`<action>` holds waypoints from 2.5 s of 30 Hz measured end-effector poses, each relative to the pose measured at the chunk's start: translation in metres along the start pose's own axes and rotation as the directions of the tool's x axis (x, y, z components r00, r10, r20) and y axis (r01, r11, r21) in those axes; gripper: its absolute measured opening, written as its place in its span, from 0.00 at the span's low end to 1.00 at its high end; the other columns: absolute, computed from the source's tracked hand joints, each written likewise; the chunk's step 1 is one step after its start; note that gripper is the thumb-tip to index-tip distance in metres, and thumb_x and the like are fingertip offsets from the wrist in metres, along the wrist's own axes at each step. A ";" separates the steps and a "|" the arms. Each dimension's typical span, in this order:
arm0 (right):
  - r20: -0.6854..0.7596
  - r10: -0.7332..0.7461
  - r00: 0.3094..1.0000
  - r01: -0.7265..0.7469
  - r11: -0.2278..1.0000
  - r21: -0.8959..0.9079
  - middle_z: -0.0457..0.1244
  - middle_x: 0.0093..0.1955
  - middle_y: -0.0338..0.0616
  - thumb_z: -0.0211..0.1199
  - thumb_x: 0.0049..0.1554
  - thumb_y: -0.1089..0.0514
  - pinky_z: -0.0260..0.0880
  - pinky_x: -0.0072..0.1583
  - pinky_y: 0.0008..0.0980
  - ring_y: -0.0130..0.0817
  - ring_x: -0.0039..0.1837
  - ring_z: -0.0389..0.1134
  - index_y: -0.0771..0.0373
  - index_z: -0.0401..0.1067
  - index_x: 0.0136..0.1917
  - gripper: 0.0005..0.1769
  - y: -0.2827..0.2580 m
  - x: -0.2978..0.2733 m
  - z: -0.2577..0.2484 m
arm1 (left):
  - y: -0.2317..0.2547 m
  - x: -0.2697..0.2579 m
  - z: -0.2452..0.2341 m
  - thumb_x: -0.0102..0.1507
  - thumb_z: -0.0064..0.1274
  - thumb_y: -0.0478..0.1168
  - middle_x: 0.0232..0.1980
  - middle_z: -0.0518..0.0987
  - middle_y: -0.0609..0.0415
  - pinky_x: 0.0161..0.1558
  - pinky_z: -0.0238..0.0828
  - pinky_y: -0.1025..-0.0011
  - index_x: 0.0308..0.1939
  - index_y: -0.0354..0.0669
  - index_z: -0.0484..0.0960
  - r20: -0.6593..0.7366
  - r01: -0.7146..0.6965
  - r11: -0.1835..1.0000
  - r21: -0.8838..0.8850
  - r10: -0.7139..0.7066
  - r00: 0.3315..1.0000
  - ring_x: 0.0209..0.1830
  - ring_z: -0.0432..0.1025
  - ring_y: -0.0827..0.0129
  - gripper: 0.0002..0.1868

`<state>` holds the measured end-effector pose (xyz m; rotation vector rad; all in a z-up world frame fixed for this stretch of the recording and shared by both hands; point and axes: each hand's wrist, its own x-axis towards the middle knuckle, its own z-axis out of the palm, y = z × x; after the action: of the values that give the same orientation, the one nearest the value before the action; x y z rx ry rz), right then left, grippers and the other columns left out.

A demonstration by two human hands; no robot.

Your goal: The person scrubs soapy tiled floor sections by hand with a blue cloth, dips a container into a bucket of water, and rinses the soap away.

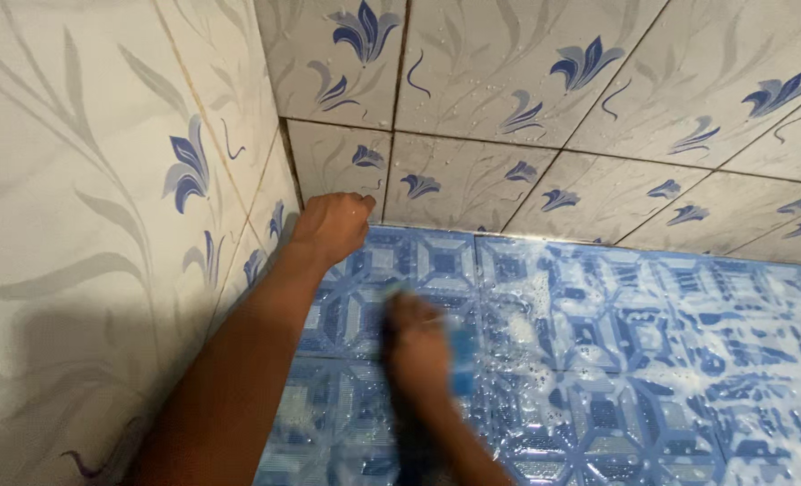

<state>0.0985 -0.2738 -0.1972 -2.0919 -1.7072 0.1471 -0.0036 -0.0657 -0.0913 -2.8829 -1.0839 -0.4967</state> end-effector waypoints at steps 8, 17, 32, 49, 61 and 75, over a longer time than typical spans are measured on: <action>-0.095 0.210 0.973 -0.173 0.939 0.298 0.71 0.59 0.40 0.65 0.57 0.44 0.71 0.64 0.44 0.44 0.62 0.70 0.53 0.81 0.52 0.16 0.029 0.021 -0.044 | 0.011 0.007 0.014 0.59 0.51 0.33 0.41 0.83 0.43 0.43 0.78 0.55 0.40 0.39 0.82 0.018 -0.044 0.999 0.014 0.044 0.999 0.40 0.79 0.49 0.07; -0.150 -0.123 0.981 0.159 0.955 0.252 0.72 0.54 0.45 0.64 0.52 0.54 0.67 0.61 0.46 0.49 0.57 0.70 0.55 0.82 0.51 0.14 0.037 0.031 -0.010 | 0.016 0.012 0.012 0.58 0.51 0.33 0.40 0.83 0.43 0.44 0.77 0.54 0.41 0.38 0.82 -0.005 -0.100 0.995 -0.010 0.100 0.995 0.42 0.79 0.49 0.09; -0.121 -0.111 0.986 0.117 0.992 0.044 0.67 0.53 0.43 0.66 0.55 0.53 0.64 0.59 0.47 0.47 0.56 0.64 0.57 0.80 0.47 0.09 0.046 0.047 -0.021 | 0.026 0.016 0.004 0.58 0.52 0.34 0.40 0.83 0.44 0.43 0.77 0.53 0.43 0.39 0.82 0.024 -0.150 0.989 -0.019 0.150 0.988 0.42 0.79 0.50 0.11; -0.131 0.017 0.991 -0.015 1.000 0.018 0.63 0.54 0.41 0.67 0.46 0.51 0.53 0.60 0.61 0.52 0.61 0.60 0.54 0.77 0.52 0.19 0.079 0.061 0.020 | 0.021 0.016 0.001 0.60 0.49 0.34 0.40 0.84 0.44 0.43 0.77 0.52 0.41 0.40 0.82 0.010 -0.124 0.992 0.004 0.124 0.992 0.42 0.79 0.48 0.08; -0.036 -0.299 0.954 0.301 0.942 0.151 0.63 0.62 0.59 0.55 0.58 0.56 0.60 0.65 0.58 0.59 0.65 0.61 0.67 0.71 0.64 0.23 -0.008 -0.043 0.010 | 0.027 0.016 0.008 0.58 0.51 0.31 0.39 0.84 0.44 0.42 0.77 0.54 0.40 0.39 0.82 0.047 -0.130 0.991 -0.023 0.131 0.990 0.41 0.79 0.50 0.08; -0.018 -0.432 0.902 0.429 0.887 0.172 0.63 0.64 0.60 0.66 0.49 0.55 0.56 0.63 0.70 0.56 0.62 0.62 0.63 0.80 0.54 0.19 -0.046 -0.066 0.026 | 0.014 0.008 0.014 0.58 0.54 0.35 0.40 0.84 0.44 0.43 0.77 0.55 0.40 0.39 0.82 0.021 -0.096 0.995 -0.010 0.096 0.995 0.42 0.79 0.50 0.08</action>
<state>0.0325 -0.3228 -0.2151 -1.5479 -2.0463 0.1722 0.0151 -0.0697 -0.1010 -2.9373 -0.9420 -0.4681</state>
